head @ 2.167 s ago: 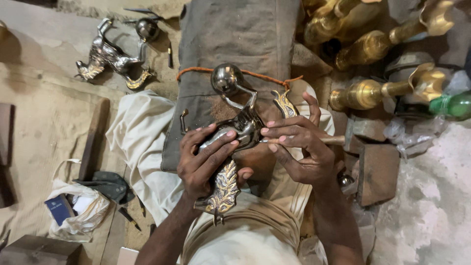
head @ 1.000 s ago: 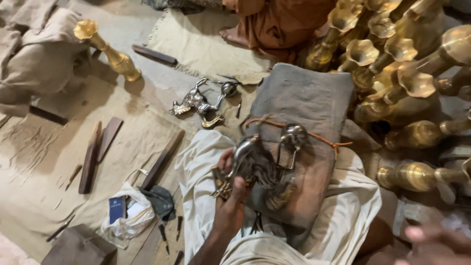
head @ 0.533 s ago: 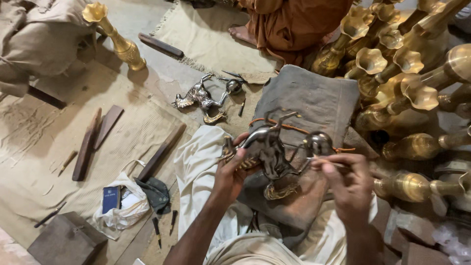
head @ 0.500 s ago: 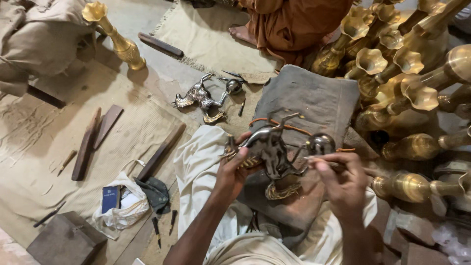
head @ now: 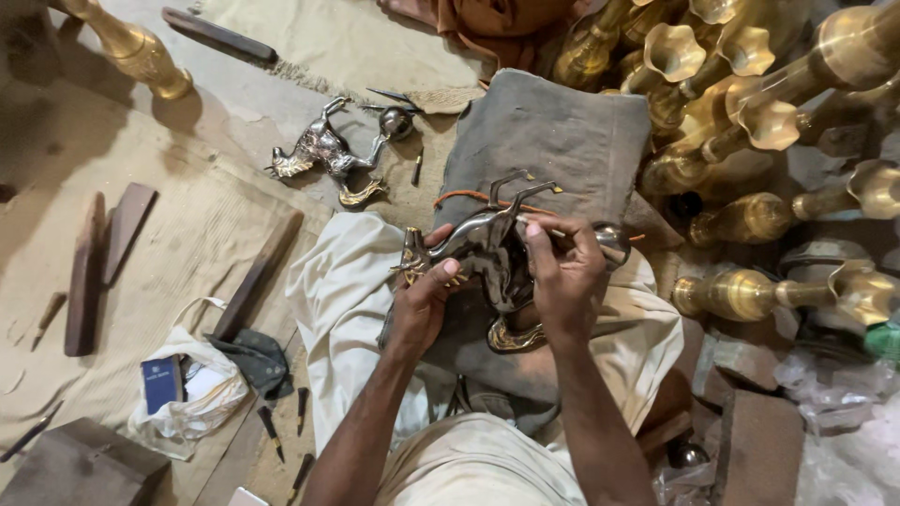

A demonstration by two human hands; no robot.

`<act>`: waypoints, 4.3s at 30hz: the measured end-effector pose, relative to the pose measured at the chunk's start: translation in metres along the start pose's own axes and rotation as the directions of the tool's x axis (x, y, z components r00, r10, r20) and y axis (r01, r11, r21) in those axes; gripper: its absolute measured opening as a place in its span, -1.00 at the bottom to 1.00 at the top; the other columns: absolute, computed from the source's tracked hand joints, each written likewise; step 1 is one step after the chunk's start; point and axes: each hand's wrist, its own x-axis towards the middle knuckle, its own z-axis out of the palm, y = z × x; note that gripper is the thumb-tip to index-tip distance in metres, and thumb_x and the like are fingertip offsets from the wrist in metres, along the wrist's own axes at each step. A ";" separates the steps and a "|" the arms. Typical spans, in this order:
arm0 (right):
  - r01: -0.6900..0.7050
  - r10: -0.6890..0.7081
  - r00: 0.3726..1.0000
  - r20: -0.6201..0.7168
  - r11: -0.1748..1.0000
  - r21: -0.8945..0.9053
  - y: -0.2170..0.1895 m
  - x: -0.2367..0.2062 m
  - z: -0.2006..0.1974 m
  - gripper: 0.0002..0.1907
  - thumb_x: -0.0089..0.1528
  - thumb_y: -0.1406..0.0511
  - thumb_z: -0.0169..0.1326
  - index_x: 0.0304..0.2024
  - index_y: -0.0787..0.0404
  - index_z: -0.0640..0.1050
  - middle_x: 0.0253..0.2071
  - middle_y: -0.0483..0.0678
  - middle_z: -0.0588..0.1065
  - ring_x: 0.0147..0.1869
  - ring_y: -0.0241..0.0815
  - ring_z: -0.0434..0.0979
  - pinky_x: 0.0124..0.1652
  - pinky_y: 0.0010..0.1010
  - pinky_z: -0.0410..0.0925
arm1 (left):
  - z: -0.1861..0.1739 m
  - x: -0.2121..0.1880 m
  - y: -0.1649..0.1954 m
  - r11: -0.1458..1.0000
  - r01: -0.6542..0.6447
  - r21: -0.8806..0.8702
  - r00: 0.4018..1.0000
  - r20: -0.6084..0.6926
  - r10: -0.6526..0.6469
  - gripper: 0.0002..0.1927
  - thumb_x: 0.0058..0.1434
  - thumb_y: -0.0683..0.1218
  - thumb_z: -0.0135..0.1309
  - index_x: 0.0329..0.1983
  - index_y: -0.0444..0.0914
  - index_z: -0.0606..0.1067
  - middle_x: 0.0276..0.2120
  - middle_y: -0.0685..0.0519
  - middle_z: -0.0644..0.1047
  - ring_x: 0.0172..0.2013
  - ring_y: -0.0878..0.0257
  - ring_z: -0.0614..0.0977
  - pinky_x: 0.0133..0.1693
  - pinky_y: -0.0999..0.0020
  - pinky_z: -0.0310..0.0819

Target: The person sits on the floor and finishes silver-toned metal horse figurines, holding each figure against a cloth sandbag and working its surface with a small hand tool. They reposition and turn the figurines to work different areas, with brass candlesticks and other figurines around the workspace.

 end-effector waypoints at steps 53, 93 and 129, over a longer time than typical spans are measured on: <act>0.001 -0.009 0.989 0.145 0.999 0.052 0.036 0.014 -0.022 -0.81 0.34 0.44 0.18 -0.13 0.23 0.39 -0.13 0.01 0.63 -0.20 -0.41 0.57 -0.31 -0.61 0.41 | -0.001 0.003 0.001 1.000 -0.003 0.021 1.000 -0.004 0.003 -0.32 0.24 -0.20 0.18 0.43 -0.36 0.26 0.00 -0.17 0.59 -0.03 0.07 0.67 0.03 0.05 0.62; 0.097 -0.046 0.936 0.348 0.987 -0.132 0.032 0.002 -0.057 -0.85 0.33 0.48 0.17 -0.17 0.30 0.42 -0.09 0.09 0.60 0.20 -0.10 0.64 0.11 -0.38 0.50 | 0.000 0.003 0.002 1.000 0.012 0.015 1.000 -0.001 -0.012 -0.36 0.27 -0.20 0.17 0.41 -0.32 0.27 0.14 -0.13 0.54 0.12 0.06 0.61 0.12 0.01 0.57; 0.217 -0.045 0.774 0.631 0.956 -0.198 0.025 0.003 -0.097 -0.87 0.31 0.51 0.17 -0.12 0.31 0.51 -0.07 0.02 0.58 0.14 -0.17 0.62 0.10 -0.37 0.49 | -0.001 0.003 0.002 0.999 0.017 0.038 1.000 -0.014 -0.016 -0.32 0.26 -0.16 0.20 0.43 -0.30 0.27 0.13 -0.14 0.55 0.11 0.05 0.63 0.13 -0.01 0.58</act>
